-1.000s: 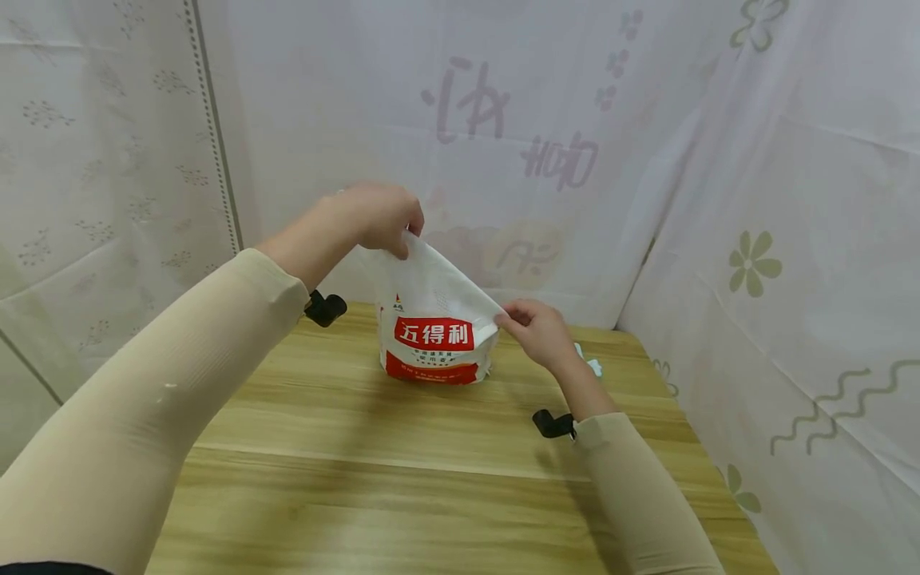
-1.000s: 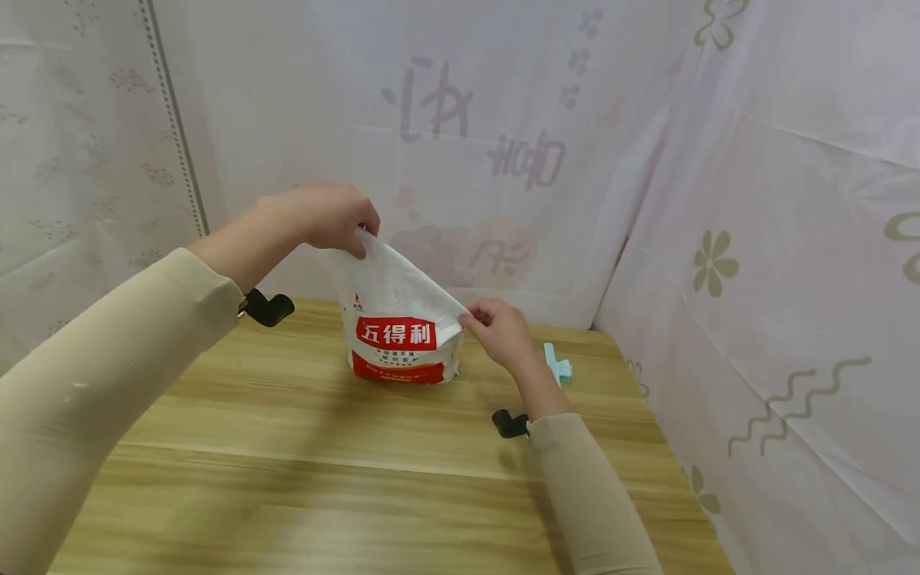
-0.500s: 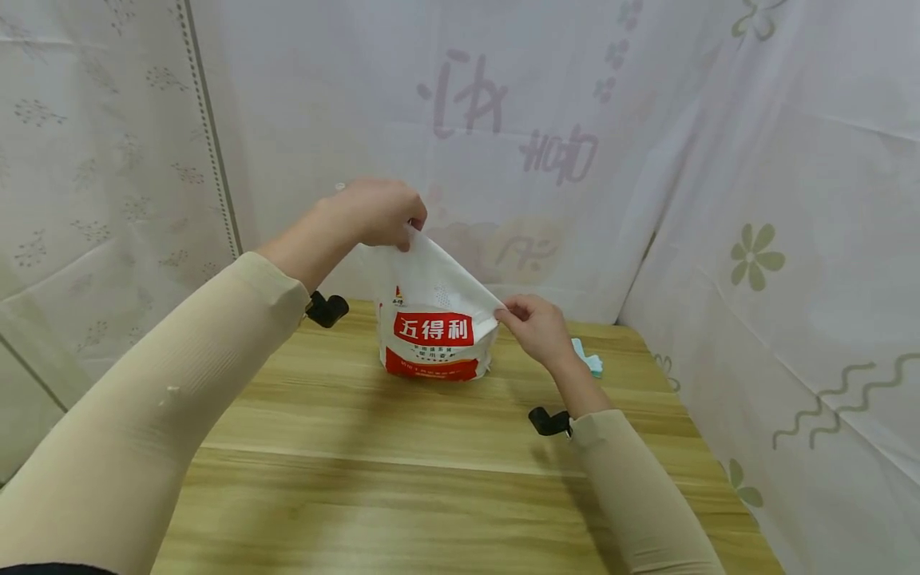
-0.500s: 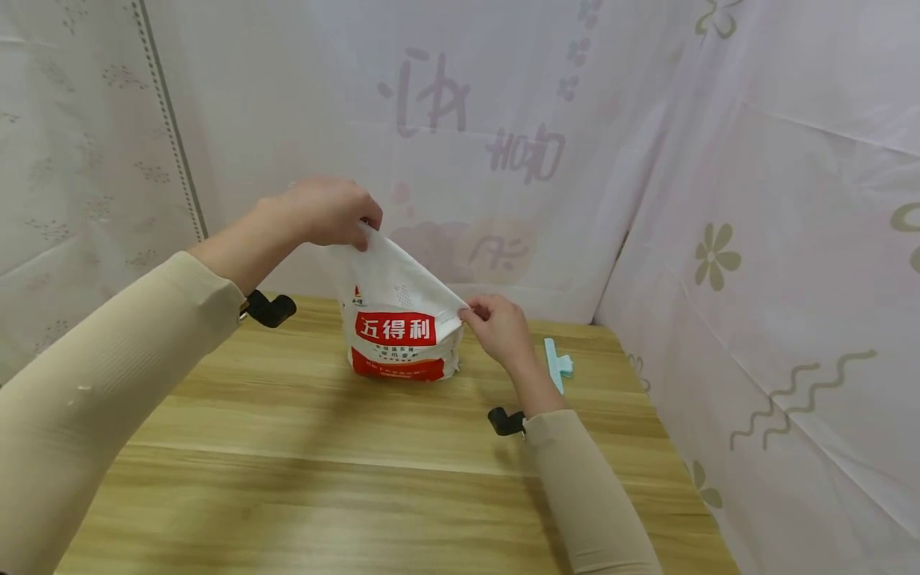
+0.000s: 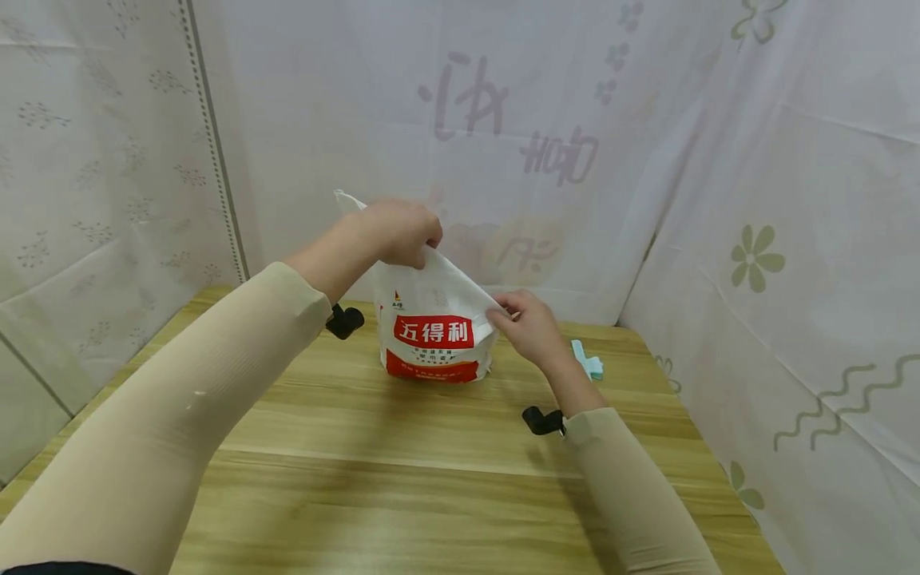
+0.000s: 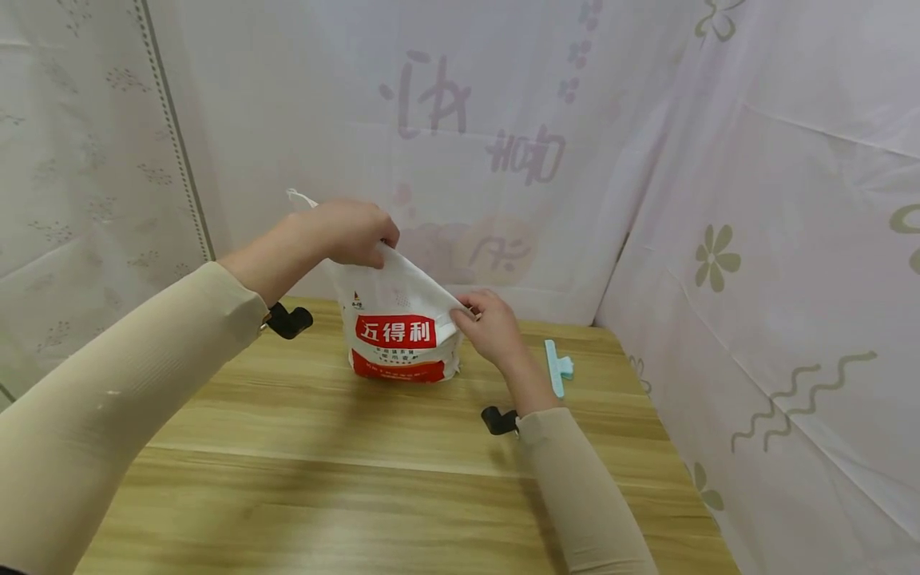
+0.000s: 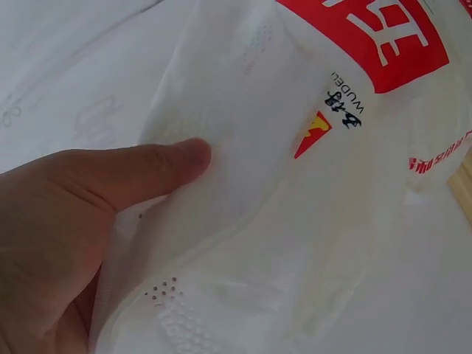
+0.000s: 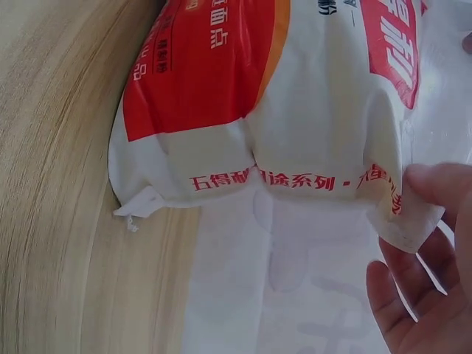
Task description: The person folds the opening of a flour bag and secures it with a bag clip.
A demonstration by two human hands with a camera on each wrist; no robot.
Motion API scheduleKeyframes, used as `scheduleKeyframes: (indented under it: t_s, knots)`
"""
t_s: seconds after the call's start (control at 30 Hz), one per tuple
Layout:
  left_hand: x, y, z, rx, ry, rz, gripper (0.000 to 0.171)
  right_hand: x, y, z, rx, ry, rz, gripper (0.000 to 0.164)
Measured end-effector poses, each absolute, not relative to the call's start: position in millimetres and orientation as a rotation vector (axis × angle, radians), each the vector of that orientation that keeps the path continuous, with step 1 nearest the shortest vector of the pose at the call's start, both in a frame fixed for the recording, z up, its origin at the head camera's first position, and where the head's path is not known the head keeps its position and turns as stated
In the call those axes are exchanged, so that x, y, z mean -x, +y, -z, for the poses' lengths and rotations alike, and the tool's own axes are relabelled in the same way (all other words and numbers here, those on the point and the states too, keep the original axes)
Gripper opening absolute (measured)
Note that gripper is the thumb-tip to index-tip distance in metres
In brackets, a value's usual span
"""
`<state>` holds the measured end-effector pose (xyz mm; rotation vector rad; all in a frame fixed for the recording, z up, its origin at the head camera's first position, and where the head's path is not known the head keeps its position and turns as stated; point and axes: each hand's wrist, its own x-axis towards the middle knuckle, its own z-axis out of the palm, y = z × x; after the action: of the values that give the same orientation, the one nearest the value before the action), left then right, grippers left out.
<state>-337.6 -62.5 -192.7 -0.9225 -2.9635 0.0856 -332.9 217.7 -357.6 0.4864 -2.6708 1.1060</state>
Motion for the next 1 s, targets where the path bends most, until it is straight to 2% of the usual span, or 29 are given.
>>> scheduleKeyframes:
  t_s: [0.27, 0.5, 0.6, 0.8, 1.0]
  knots:
    - [340.1, -61.6, 197.6, 0.882, -2.934, -0.068, 0.022, 333.8, 213.5, 357.2, -0.451, -2.652, -1.041, 0.022]
    - [341.5, -55.5, 203.5, 0.878, -2.933, -0.093, 0.03, 335.0, 215.3, 355.3, -0.436, -2.663, -1.028, 0.023]
    - [341.1, -51.3, 206.2, 0.895, -2.932, -0.102, 0.027, 335.0, 217.5, 355.2, -0.425, -2.681, -1.036, 0.024]
    - [342.2, -45.4, 210.4, 0.917, -2.882, -0.155, 0.018, 338.4, 218.0, 354.4, -0.483, -2.72, -1.08, 0.031]
    - [343.0, -42.5, 212.0, 0.885, -2.911, -0.098, 0.025, 344.4, 213.0, 353.7, -0.569, -2.726, -1.093, 0.041]
